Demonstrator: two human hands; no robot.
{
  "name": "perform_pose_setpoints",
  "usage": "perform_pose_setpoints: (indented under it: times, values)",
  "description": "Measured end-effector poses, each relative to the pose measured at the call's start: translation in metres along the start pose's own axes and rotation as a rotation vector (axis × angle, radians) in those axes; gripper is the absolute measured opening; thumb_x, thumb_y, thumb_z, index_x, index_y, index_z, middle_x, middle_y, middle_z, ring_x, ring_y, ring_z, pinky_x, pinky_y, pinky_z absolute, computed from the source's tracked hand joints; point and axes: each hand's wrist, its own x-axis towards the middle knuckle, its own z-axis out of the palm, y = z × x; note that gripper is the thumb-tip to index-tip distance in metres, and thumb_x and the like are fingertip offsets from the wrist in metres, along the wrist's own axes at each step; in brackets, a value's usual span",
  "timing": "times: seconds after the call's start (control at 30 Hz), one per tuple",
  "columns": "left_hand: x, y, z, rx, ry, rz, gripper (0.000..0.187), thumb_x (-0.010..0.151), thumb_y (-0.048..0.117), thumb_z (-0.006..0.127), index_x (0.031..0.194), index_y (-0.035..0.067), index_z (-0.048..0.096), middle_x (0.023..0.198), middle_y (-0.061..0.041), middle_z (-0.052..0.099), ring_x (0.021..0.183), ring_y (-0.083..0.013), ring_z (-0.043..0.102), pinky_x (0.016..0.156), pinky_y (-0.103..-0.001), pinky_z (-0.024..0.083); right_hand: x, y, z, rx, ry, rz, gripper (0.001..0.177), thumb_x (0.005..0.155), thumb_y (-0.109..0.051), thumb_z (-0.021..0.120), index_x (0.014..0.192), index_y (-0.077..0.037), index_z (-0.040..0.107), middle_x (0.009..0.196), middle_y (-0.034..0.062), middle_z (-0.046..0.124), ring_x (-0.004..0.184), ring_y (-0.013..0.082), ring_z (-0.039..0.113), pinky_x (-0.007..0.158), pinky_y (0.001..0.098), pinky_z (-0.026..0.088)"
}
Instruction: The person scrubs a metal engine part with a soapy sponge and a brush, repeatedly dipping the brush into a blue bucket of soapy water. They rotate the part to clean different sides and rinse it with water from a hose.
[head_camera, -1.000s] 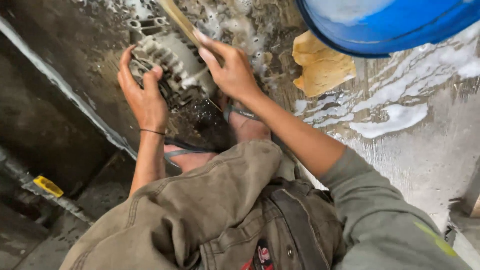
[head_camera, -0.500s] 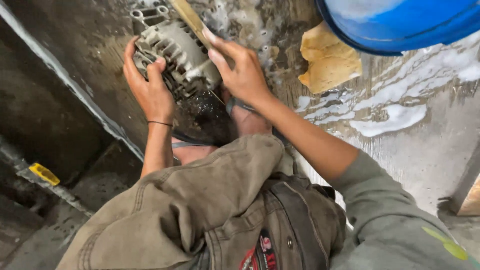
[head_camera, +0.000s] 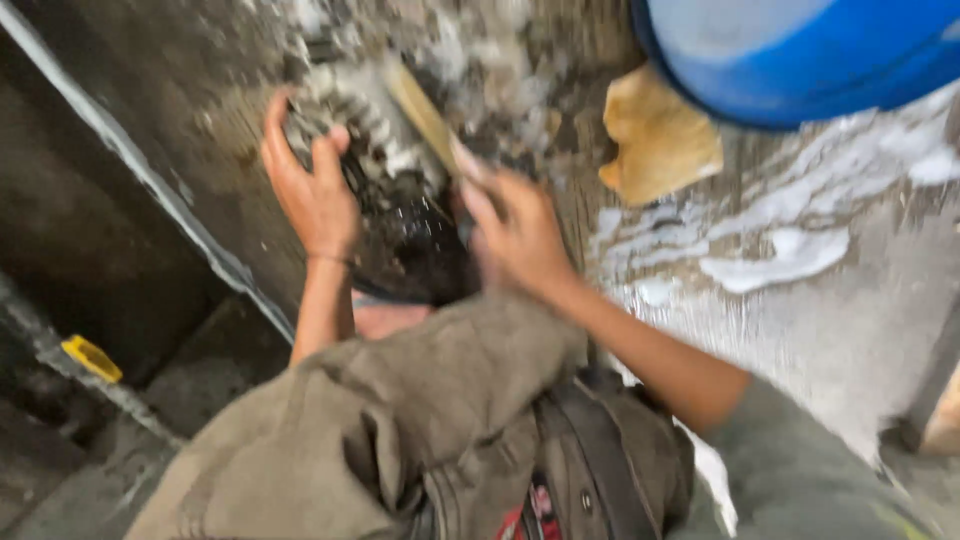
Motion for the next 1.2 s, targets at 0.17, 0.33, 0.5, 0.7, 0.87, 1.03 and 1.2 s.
perform_pose_setpoints:
  times: [0.17, 0.33, 0.5, 0.7, 0.87, 1.03, 1.2]
  values:
    - [-0.011, 0.007, -0.002, 0.01, 0.004, 0.004, 0.052, 0.092, 0.015, 0.068, 0.142, 0.016, 0.055, 0.138, -0.015, 0.056, 0.133, -0.0314, 0.054, 0.111, -0.043, 0.04, 0.009, 0.025, 0.013, -0.02, 0.007, 0.031, 0.02, 0.104, -0.017, 0.06, 0.112, -0.004, 0.072, 0.094, 0.0089, 0.071, 0.087, 0.0198, 0.067, 0.078, 0.0328, 0.05]
    - [-0.011, 0.006, 0.001, -0.019, 0.033, 0.018, 0.046, 0.096, 0.014, 0.062, 0.14, 0.026, 0.056, 0.137, -0.012, 0.057, 0.134, -0.0312, 0.056, 0.107, -0.046, 0.045, 0.026, 0.01, 0.014, 0.176, -0.015, 0.045, 0.035, 0.11, -0.016, 0.056, 0.144, -0.007, 0.057, 0.147, 0.0093, 0.059, 0.14, 0.0203, 0.056, 0.123, 0.0354, 0.046]
    - [-0.003, 0.007, 0.003, 0.015, 0.027, -0.09, 0.047, 0.095, 0.025, 0.06, 0.142, 0.018, 0.055, 0.14, -0.017, 0.055, 0.133, -0.0361, 0.054, 0.104, -0.049, 0.042, -0.02, 0.012, -0.007, 0.066, -0.042, 0.023, 0.031, 0.104, -0.007, 0.06, 0.134, 0.0, 0.063, 0.138, 0.0134, 0.063, 0.129, 0.0198, 0.059, 0.112, 0.0317, 0.041]
    - [-0.008, 0.017, 0.004, 0.046, 0.063, -0.088, 0.052, 0.089, 0.028, 0.068, 0.138, 0.024, 0.056, 0.134, -0.014, 0.056, 0.129, -0.0312, 0.058, 0.104, -0.044, 0.043, 0.036, 0.03, 0.025, 0.168, 0.027, 0.017, 0.033, 0.108, -0.014, 0.058, 0.139, -0.004, 0.061, 0.142, 0.011, 0.063, 0.134, 0.0174, 0.059, 0.117, 0.0325, 0.047]
    - [-0.001, 0.021, 0.001, 0.042, 0.056, -0.191, 0.046, 0.091, 0.033, 0.063, 0.136, 0.025, 0.058, 0.134, -0.013, 0.058, 0.127, -0.0326, 0.057, 0.098, -0.047, 0.044, -0.031, -0.009, -0.004, 0.032, -0.071, 0.012, 0.031, 0.103, -0.006, 0.06, 0.133, -0.001, 0.065, 0.135, 0.0163, 0.068, 0.127, 0.0248, 0.064, 0.113, 0.0356, 0.045]
    - [-0.014, 0.016, 0.002, 0.057, 0.046, -0.143, 0.053, 0.09, 0.026, 0.066, 0.141, 0.023, 0.056, 0.138, -0.015, 0.055, 0.13, -0.0328, 0.058, 0.101, -0.047, 0.046, 0.048, 0.035, 0.021, -0.032, 0.009, -0.027, 0.033, 0.103, -0.022, 0.062, 0.13, -0.004, 0.067, 0.128, 0.0159, 0.072, 0.119, 0.0268, 0.071, 0.103, 0.0381, 0.058]
    - [-0.014, 0.007, 0.01, 0.116, 0.07, -0.119, 0.051, 0.092, 0.032, 0.064, 0.141, 0.022, 0.055, 0.13, -0.015, 0.059, 0.123, -0.0335, 0.062, 0.099, -0.045, 0.046, 0.02, 0.023, -0.001, -0.09, -0.03, -0.104, 0.032, 0.107, -0.017, 0.061, 0.139, -0.012, 0.062, 0.124, 0.0115, 0.075, 0.11, 0.0211, 0.073, 0.096, 0.0319, 0.052]
